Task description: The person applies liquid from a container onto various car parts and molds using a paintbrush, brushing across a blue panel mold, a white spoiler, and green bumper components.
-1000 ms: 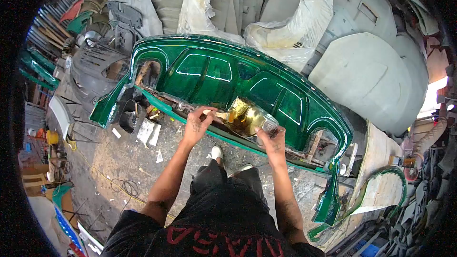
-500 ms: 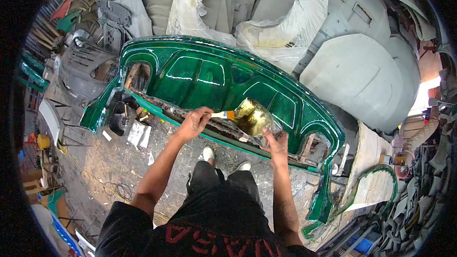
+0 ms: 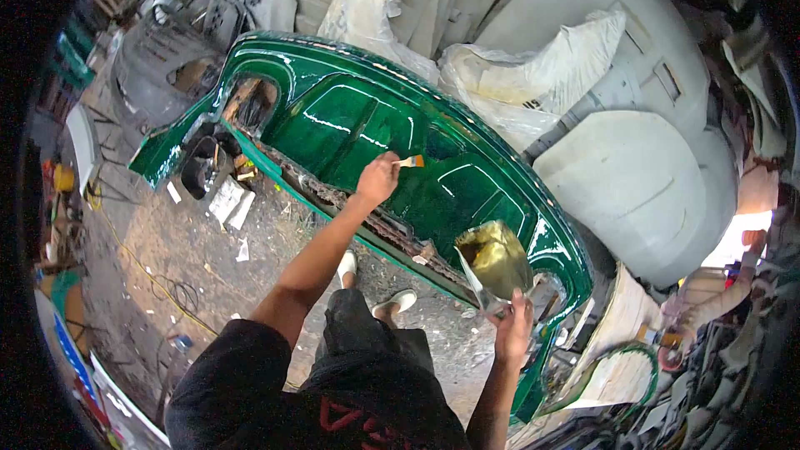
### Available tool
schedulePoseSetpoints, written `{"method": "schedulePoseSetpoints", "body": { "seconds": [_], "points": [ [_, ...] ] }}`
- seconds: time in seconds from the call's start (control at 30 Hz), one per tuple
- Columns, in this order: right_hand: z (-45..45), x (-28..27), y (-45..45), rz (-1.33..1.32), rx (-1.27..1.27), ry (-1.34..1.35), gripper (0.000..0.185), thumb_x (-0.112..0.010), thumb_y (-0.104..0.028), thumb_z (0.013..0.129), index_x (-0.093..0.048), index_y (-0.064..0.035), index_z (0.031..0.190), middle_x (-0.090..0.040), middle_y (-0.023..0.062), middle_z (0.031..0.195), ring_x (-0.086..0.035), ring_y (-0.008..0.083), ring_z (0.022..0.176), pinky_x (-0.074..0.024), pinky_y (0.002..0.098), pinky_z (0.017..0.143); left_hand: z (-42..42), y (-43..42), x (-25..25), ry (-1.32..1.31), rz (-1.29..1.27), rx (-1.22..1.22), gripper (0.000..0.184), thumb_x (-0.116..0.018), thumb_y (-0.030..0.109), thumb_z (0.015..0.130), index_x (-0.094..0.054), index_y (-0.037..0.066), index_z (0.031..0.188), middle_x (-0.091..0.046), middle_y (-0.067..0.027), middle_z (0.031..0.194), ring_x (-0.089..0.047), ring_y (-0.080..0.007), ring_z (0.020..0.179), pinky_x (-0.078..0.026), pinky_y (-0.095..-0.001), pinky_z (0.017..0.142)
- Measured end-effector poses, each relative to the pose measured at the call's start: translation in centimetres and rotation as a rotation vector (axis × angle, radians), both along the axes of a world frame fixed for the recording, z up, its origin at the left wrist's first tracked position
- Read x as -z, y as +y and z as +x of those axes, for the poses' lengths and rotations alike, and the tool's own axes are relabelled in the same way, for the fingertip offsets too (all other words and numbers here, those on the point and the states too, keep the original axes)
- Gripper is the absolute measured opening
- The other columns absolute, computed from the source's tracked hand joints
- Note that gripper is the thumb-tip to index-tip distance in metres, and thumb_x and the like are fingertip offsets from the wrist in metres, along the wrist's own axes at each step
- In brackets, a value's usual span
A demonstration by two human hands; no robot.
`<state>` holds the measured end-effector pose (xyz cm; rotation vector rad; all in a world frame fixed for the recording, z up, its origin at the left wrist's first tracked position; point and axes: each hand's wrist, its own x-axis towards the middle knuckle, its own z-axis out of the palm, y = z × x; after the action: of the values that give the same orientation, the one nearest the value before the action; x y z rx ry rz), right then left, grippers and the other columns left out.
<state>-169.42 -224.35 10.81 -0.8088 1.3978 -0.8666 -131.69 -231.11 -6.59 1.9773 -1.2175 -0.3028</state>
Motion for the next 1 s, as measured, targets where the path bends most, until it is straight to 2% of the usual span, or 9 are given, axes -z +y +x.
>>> {"method": "schedulePoseSetpoints", "body": {
  "seconds": [0.03, 0.1, 0.2, 0.3, 0.37, 0.4, 0.63, 0.77, 1.0],
  "points": [
    [-0.1, -0.7, 0.4, -0.001, -0.003, -0.002, 0.064, -0.066, -0.041, 0.084, -0.039, -0.0008, 0.126, -0.05, 0.0111, 0.118, -0.053, 0.0258, 0.107, -0.0554, 0.0515, 0.077, -0.4, -1.1, 0.3, -0.033, 0.111, 0.01, 0.014, -0.056, 0.01, 0.085, -0.054, 0.001, 0.095, -0.063, -0.0205, 0.092, -0.065, -0.0378, 0.08, -0.055, -0.0452, 0.069],
    [-0.1, -1.6, 0.8, -0.002, -0.025, 0.003, 0.06, -0.063, -0.041, 0.086, -0.04, -0.002, 0.126, -0.051, 0.011, 0.12, -0.054, 0.0262, 0.108, -0.0561, 0.0508, 0.076, -0.8, -2.7, 0.1, -0.096, 0.168, 0.015, 0.019, -0.057, 0.006, 0.08, -0.053, 0.0, 0.098, -0.061, -0.0208, 0.096, -0.066, -0.0354, 0.081, -0.056, -0.0411, 0.067],
    [0.2, -2.5, 1.4, -0.027, -0.055, 0.01, 0.054, -0.059, -0.041, 0.088, -0.043, -0.0037, 0.123, -0.052, 0.0143, 0.122, -0.06, 0.0276, 0.101, -0.0581, 0.0459, 0.07, -0.7, -4.2, 0.1, -0.07, 0.115, -0.01, 0.023, -0.057, 0.004, 0.078, -0.053, 0.0, 0.1, -0.061, -0.0202, 0.098, -0.066, -0.0355, 0.081, -0.056, -0.0417, 0.067],
    [-0.6, -2.4, 1.9, 0.005, -0.045, 0.078, 0.055, -0.059, -0.042, 0.089, -0.042, -0.0033, 0.124, -0.054, 0.015, 0.12, -0.061, 0.0281, 0.098, -0.0577, 0.0464, 0.071, 0.2, -4.9, -0.3, -0.051, 0.046, -0.022, 0.022, -0.057, 0.002, 0.078, -0.052, 0.0, 0.099, -0.061, -0.0197, 0.097, -0.065, -0.0363, 0.079, -0.056, -0.043, 0.067],
    [-0.5, -2.5, 2.0, 0.019, -0.048, 0.103, 0.056, -0.058, -0.044, 0.089, -0.042, -0.0035, 0.124, -0.054, 0.0148, 0.12, -0.061, 0.0273, 0.097, -0.0572, 0.046, 0.07, 1.1, -4.9, -0.2, -0.012, -0.088, -0.032, 0.009, -0.05, 0.011, 0.092, -0.048, 0.003, 0.093, -0.059, -0.0199, 0.09, -0.062, -0.0408, 0.076, -0.052, -0.048, 0.063],
    [-0.3, -2.7, 2.0, 0.027, -0.056, 0.096, 0.056, -0.058, -0.044, 0.088, -0.042, -0.0036, 0.125, -0.054, 0.0144, 0.12, -0.061, 0.0268, 0.097, -0.0569, 0.0459, 0.07, 1.5, -4.9, -0.4, -0.009, -0.139, -0.044, 0.009, -0.048, 0.012, 0.093, -0.049, 0.004, 0.095, -0.059, -0.0199, 0.092, -0.061, -0.0416, 0.074, -0.051, -0.0487, 0.062],
    [-0.3, -2.8, 2.1, 0.054, -0.057, 0.114, 0.06, -0.057, -0.046, 0.088, -0.042, -0.003, 0.127, -0.055, 0.0132, 0.12, -0.06, 0.0263, 0.1, -0.056, 0.0461, 0.073, 0.8, -4.4, -0.8, 0.102, -0.185, -0.095, 0.011, -0.046, 0.014, 0.094, -0.05, 0.004, 0.099, -0.059, -0.0206, 0.091, -0.061, -0.0412, 0.073, -0.051, -0.0489, 0.061],
    [0.1, -3.3, 1.9, 0.07, -0.077, 0.102, 0.06, -0.058, -0.046, 0.088, -0.043, -0.005, 0.129, -0.055, 0.0133, 0.122, -0.06, 0.0263, 0.104, -0.0559, 0.0469, 0.075, -0.2, -3.2, 0.1, 0.12, -0.102, -0.061, 0.01, -0.045, 0.013, 0.095, -0.048, 0.004, 0.098, -0.059, -0.0204, 0.09, -0.061, -0.0417, 0.073, -0.051, -0.049, 0.061],
    [0.5, -3.5, 1.6, 0.07, -0.082, 0.159, 0.063, -0.059, -0.047, 0.087, -0.043, -0.0049, 0.131, -0.056, 0.0126, 0.122, -0.06, 0.0256, 0.102, -0.0563, 0.0476, 0.074, 1.1, -3.2, -1.2, 0.044, -0.005, 0.023, 0.015, -0.051, 0.002, 0.082, -0.05, 0.001, 0.097, -0.06, -0.0179, 0.088, -0.063, -0.0388, 0.077, -0.053, -0.046, 0.065]
  ]
}}
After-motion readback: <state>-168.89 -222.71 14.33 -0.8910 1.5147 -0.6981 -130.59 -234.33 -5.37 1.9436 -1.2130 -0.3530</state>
